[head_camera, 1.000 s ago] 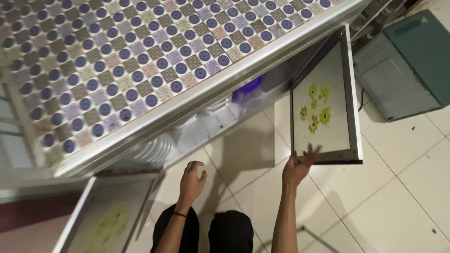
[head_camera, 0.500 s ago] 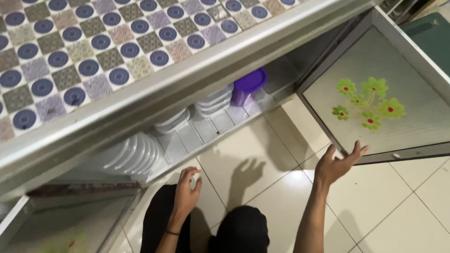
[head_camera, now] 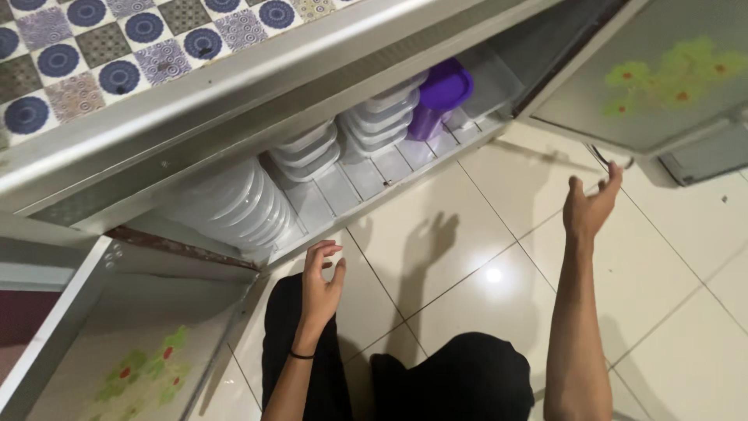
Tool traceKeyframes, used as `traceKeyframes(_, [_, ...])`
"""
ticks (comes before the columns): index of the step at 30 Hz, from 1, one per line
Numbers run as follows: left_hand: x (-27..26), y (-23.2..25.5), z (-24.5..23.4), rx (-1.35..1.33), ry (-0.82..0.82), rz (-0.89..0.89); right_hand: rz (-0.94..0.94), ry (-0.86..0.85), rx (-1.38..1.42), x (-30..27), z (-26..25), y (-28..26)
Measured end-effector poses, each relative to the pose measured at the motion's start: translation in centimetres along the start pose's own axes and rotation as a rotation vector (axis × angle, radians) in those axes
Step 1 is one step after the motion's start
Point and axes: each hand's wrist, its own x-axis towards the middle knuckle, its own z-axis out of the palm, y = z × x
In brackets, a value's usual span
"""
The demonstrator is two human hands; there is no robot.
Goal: The person retrieves stacks of clear plastic containers from a cabinet and places them on a tiled countertop. They then open a purple container, separate its lid, and handle a clear rectangular container, pressing its edges.
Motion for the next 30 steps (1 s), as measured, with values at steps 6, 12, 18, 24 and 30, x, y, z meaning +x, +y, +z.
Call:
traceKeyframes(6, [-1.2, 0.2, -2.4, -0.021, -0.014, 0.044, 0.133, -0.018, -0.027, -1.8, -0.7, -5.3])
traceKeyframes(12, [-1.1, 0.4, -4.0, -0.038, 0.016, 0.069, 0.197, -0.038, -0.023, -4.1, 0.3, -5.9])
traceKeyframes(18, [-1.7, 0.4, -4.1, -0.035, 0.030, 0.061, 0.188, -0.069, -0.011, -3.4, 3.2, -4.6])
traceKeyframes(24, [-2.0, 0.2, -3.1, -0.025, 0.032, 0.039, 0.200, -0.089, 0.048, -3.3, 3.9, -5.0])
traceKeyframes(30, [-1.6, 0.4, -1.7, -0.030, 0.052, 0.044, 0.236, -0.112, 0.052, -2.6, 3.2, -5.7])
